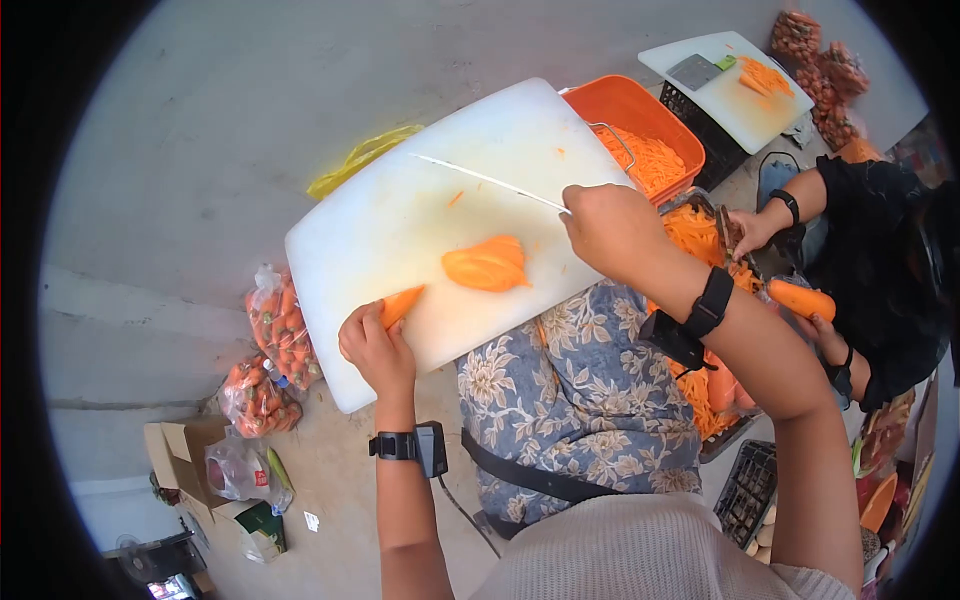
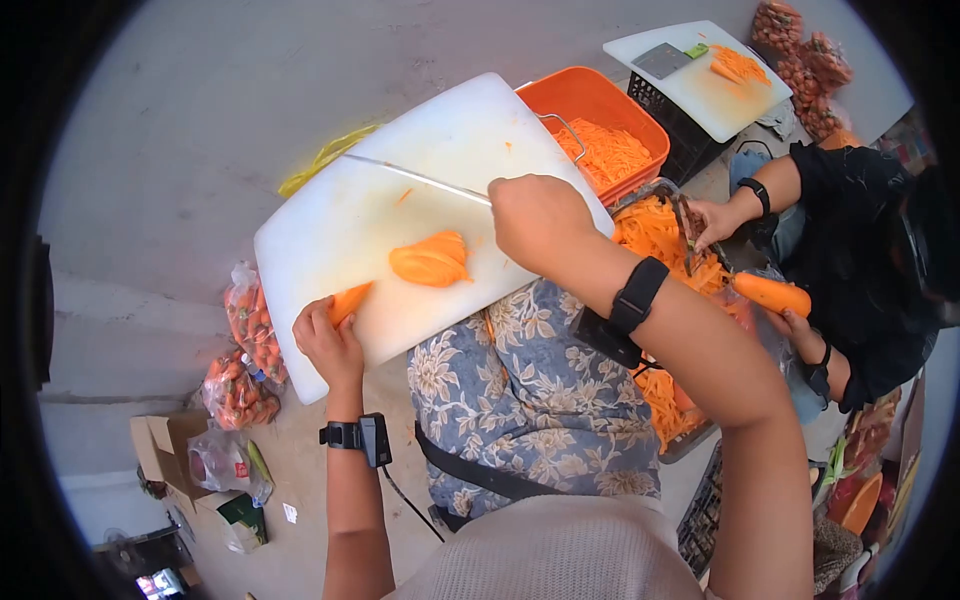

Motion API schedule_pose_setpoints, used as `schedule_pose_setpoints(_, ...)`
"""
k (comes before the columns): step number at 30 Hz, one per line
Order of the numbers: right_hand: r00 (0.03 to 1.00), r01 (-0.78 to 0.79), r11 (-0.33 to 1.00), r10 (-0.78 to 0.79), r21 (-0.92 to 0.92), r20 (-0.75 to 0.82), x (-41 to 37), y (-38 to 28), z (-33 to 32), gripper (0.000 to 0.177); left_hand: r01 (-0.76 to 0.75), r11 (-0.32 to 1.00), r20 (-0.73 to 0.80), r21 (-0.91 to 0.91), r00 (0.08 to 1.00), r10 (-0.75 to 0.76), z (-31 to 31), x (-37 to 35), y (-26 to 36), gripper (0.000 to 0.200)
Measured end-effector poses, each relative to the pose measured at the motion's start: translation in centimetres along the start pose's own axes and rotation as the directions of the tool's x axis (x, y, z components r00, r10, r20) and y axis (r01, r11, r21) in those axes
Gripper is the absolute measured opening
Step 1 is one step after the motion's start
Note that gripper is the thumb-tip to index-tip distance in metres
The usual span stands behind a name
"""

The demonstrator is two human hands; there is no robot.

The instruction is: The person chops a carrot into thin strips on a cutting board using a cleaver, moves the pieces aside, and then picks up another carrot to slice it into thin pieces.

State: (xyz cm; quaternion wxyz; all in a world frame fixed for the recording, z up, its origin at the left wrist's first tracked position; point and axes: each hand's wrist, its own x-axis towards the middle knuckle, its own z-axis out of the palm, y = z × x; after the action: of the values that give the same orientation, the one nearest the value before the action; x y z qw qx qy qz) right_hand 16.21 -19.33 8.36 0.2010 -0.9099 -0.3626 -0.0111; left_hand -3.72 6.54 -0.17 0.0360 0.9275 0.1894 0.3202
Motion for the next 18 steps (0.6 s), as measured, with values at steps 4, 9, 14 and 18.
schedule_pose_setpoints(4, 0.991, -0.115, 0.990, 0.121, -0.084, 0.064, 0.5, 3.0, 1.2, 0.014, 0.044, 0.999, -0.001, 0.022, 0.999, -0.044, 1.5, 3.1, -0.5, 0.042)
schedule_pose_setpoints(9, 0.968, -0.212, 0.976, 0.217, -0.052, 0.126, 0.9, 3.4, 1.6, 0.017, 0.066, 0.998, -0.052, 0.000, 0.996, -0.066, 3.6, 5.9, -0.7, 0.044)
schedule_pose_setpoints(14, 0.940, -0.261, 0.965, 0.261, -0.029, 0.220, 1.7, 4.0, 1.5, 0.019, 0.072, 0.996, 0.005, 0.045, 0.997, -0.072, 3.1, 5.4, 0.1, 0.046)
schedule_pose_setpoints(18, 0.916, -0.283, 0.959, 0.269, 0.001, 0.299, 2.2, 4.1, -0.1, 0.022, 0.042, 0.995, 0.086, 0.090, 0.995, -0.049, 2.7, 4.6, 0.3, 0.053)
